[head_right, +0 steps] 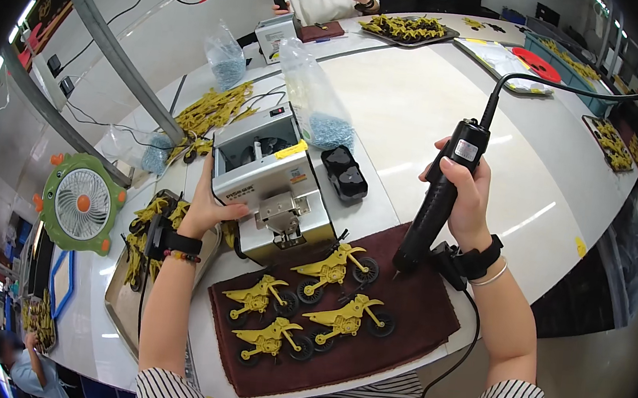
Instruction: The user is using a handheld heat tool and an industrial dispensing machine to assemble and process small plastic toy motorcycle parts.
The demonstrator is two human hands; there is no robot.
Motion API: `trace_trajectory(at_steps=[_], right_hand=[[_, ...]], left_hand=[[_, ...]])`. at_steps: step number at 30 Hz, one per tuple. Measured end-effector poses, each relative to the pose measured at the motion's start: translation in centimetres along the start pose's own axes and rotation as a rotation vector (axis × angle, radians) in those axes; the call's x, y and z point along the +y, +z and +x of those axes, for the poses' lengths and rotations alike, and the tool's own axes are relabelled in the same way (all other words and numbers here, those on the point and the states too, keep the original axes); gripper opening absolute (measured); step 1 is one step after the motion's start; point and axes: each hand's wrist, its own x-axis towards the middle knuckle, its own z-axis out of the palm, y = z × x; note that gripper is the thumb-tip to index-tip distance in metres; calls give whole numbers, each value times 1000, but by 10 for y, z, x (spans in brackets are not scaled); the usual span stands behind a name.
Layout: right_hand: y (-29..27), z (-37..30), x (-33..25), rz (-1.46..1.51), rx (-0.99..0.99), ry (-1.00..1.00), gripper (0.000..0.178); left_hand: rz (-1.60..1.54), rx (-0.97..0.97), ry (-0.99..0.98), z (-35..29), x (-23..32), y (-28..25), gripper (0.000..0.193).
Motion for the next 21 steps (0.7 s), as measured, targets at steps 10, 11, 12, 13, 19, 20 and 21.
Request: trace_trajectory(at_steps=[10,11,12,13,19,20,21], right_hand=[[-2,3,-1,-8,-12,0,36],[-1,3,-1,-10,-14,-2,36],[1,2,-1,-9,-14,0,36],[3,2,-1,-11,-5,-8,36],[5,-5,-5,-64,-12,-2,37],[1,-5,-3,-86,4,6,37],[-1,-5,-1,-74,9,9,36]], left_hand=[[-20,-7,-55,-4,7,3,127],[-20,-6,-57,-6,8,1,127],[13,-29,-80,-8,9,-3,127],[46,-52,-102,-10,10,-8,128],[332,166,296,-37,74,-30,79],[393,327,485,-44,91,-23,48],[432,447,692,-63,111,-29,28]])
